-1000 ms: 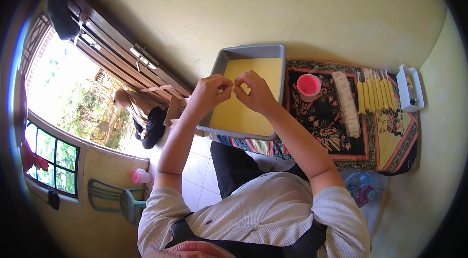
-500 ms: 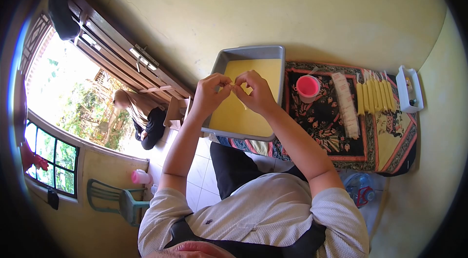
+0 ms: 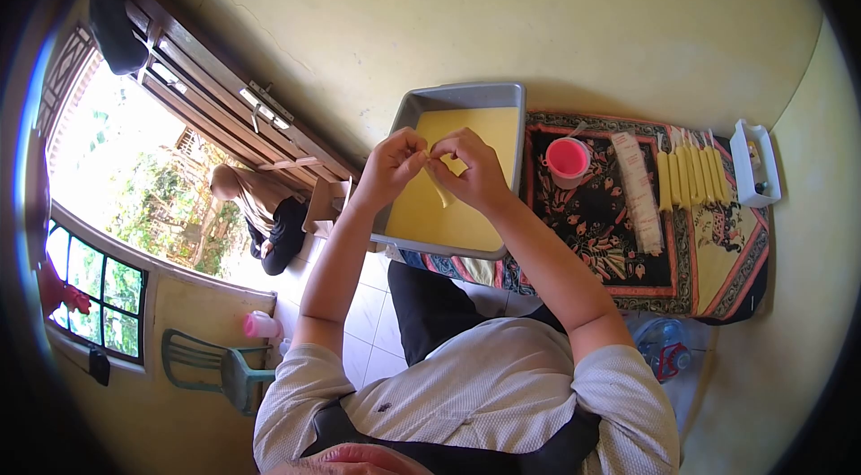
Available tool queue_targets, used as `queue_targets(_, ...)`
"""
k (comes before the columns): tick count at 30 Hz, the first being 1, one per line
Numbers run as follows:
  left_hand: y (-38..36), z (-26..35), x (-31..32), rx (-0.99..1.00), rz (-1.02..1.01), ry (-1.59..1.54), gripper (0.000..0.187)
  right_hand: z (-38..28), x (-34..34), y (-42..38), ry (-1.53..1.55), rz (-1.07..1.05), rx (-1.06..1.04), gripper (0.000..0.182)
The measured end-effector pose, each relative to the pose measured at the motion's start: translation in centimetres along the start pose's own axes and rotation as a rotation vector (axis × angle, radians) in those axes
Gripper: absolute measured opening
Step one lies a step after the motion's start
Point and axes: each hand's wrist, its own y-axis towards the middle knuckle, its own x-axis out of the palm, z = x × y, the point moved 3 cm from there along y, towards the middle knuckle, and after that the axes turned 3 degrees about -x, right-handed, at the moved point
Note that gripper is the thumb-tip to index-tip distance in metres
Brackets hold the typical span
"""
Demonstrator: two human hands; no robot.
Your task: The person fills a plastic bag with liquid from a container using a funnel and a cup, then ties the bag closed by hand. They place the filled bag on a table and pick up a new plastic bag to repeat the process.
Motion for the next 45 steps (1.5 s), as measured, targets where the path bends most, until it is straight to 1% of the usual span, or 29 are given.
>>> queue_targets(1, 0.0, -0.1, 0.1, -0.015, -0.029, -0.07, 0.015, 0.1, 0.0, 0.0, -0.004, -0.006, 0.004, 0.023)
queue_targets(4, 0.1, 0.4, 0.2, 0.08, -0.084, 0.015, 0.015, 0.3, 0.1, -0.3, 0.002, -0.015, 0.015, 0.022)
queue_targets(10, 0.0, -1.2, 1.1, 0.096, -0.19, -0.355, 0.017, -0.3, 0.4, -0.2, 0.093, 0.004, 0.04, 0.02)
queue_targets(12, 0.1, -1.5, 1.1, 0.13, -0.217, -0.4, 0.016, -0.6, 0.5, -0.1, 0.167, 0.012, 0.064, 0.018)
queue_targets(13, 0.1, -1.6, 1.1, 0.147, -0.231, -0.423, 0.016, -0.4, 0.5, -0.1, 0.189, 0.02, 0.11, 0.016)
queue_targets(15, 0.2, -1.3, 1.2, 0.219, -0.196, -0.354, 0.013, -0.1, 0.6, -0.2, 0.233, 0.035, 0.199, 0.014)
queue_targets(16, 0.3, -0.9, 1.1, 0.257, -0.178, -0.319, 0.012, 0.1, 0.8, -0.1, 0.314, 0.046, 0.243, 0.013)
queue_targets(18, 0.4, 0.6, 0.3, 0.403, -0.078, -0.036, 0.012, 0.7, 1.3, 0.3, 0.475, 0.068, 0.334, 0.01)
queue_targets(19, 0.4, 1.6, 0.0, 0.473, -0.027, 0.106, 0.011, 0.3, 1.4, 0.8, 0.499, 0.069, 0.409, 0.009)
queue_targets(21, 0.3, 3.0, -0.2, 0.526, 0.011, 0.133, 0.011, -0.7, 1.4, 1.9, 0.546, 0.068, 0.561, 0.008)
queue_targets(24, 0.3, 3.6, -0.8, 0.551, 0.05, 0.149, 0.014, -1.0, 1.0, 3.7, 0.503, -0.031, 0.603, 0.008)
queue_targets(25, 0.3, 3.7, -1.1, 0.549, 0.059, 0.15, 0.017, -0.8, 1.2, 3.8, 0.559, -0.027, 0.618, 0.008)
queue_targets(28, 0.2, 4.0, -1.7, 0.556, 0.059, 0.198, 0.015, -0.3, 2.0, 3.8, 0.738, -0.007, 0.662, 0.01)
queue_targets(30, 0.2, 4.0, -1.8, 0.613, 0.075, 0.181, 0.011, -0.4, 2.5, 3.5, 0.879, 0.014, 0.69, 0.012)
queue_targets(31, 0.1, 3.9, -1.8, 0.641, 0.083, 0.173, 0.013, -0.6, 2.6, 3.5, 0.876, 0.022, 0.688, 0.012)
queue_targets(34, -0.3, 2.9, -1.8, 0.556, 0.089, 0.068, 0.016, -0.8, 3.0, 3.5, 0.876, 0.041, 0.695, 0.014)
queue_targets(37, -0.8, 2.7, -1.5, 0.524, 0.09, 0.002, 0.02, -0.2, 3.2, 3.3, 0.885, 0.056, 0.692, 0.015)
queue_targets(39, -1.4, 3.8, -1.9, 0.596, 0.039, 0.148, 0.02, 0.5, 3.1, 3.1, 0.892, 0.068, 0.654, 0.015)
queue_targets(40, -1.6, 4.7, -2.2, 0.63, 0.014, 0.223, 0.021, 1.2, 2.9, 2.8, 0.897, 0.084, 0.672, 0.015)
queue_targets(42, -1.8, 6.1, -3.2, 0.636, 0.081, 0.223, 0.019, 2.3, 2.0, 2.7, 0.909, 0.116, 0.71, 0.014)
queue_targets(43, -1.8, 6.4, -3.6, 0.637, 0.116, 0.222, 0.018, 2.4, 1.6, 2.7, 0.868, 0.101, 0.679, 0.012)
queue_targets(45, -1.2, 5.3, -4.6, 0.563, 0.198, 0.252, 0.017, 1.7, 1.2, 3.3, 0.661, 0.05, 0.614, 0.011)
